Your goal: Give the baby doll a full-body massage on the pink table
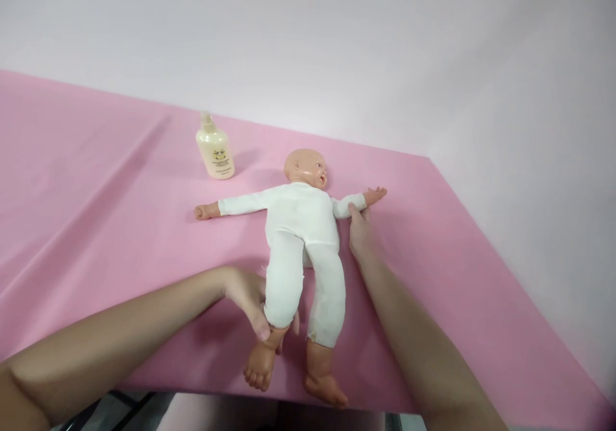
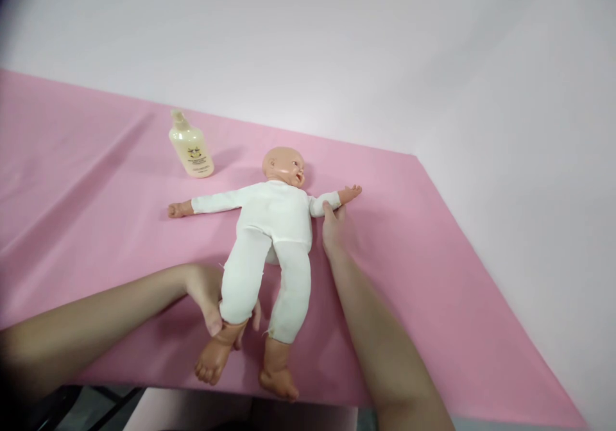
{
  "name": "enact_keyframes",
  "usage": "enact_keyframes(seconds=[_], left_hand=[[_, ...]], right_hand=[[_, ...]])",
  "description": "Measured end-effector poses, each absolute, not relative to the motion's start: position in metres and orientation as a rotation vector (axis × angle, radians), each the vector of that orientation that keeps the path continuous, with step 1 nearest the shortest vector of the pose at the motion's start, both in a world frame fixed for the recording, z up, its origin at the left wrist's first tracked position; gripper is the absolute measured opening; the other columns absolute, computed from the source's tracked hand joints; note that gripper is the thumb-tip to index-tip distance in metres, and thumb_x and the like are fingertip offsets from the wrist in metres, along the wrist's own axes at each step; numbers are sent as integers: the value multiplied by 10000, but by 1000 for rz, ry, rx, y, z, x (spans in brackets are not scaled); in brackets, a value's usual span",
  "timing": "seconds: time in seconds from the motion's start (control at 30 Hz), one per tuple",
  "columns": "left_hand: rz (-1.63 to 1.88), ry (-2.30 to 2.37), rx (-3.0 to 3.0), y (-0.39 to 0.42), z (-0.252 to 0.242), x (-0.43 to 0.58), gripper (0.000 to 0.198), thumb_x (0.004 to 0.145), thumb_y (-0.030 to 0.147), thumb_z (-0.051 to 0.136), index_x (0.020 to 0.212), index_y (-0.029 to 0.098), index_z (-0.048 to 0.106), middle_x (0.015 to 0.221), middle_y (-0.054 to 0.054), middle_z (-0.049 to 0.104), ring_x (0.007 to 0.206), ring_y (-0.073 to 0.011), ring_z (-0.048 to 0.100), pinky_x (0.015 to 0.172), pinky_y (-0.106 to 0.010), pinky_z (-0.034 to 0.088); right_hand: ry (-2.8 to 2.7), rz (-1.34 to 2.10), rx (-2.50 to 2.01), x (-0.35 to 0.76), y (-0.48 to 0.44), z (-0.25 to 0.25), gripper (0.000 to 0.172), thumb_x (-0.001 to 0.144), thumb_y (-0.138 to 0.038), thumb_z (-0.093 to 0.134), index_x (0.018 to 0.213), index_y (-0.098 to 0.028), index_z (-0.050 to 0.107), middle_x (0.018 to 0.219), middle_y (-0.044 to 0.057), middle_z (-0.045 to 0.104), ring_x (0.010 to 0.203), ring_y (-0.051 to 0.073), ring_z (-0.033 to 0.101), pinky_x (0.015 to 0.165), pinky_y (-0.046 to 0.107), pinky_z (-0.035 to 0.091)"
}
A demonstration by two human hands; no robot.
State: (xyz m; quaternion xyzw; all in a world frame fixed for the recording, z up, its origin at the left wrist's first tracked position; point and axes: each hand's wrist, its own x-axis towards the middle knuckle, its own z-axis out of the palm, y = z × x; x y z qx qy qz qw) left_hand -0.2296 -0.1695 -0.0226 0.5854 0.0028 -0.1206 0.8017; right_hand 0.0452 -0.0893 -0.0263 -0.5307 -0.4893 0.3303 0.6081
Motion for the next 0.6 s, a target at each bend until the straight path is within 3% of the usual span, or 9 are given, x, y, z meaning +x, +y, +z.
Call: enact_keyframes(seconds=[0.6], left_hand=[[-268,28,1235,-169,-19,-230,738,689,250,894,1359,200,590,1163,-71,751,1208,-283,668,953,-344,586]], right_hand=[[-1101,805,-1233,46,-85,-30,891,852,-453,554,1617,-266,136,1706,6,68,1592,171,143,1330,431,169]])
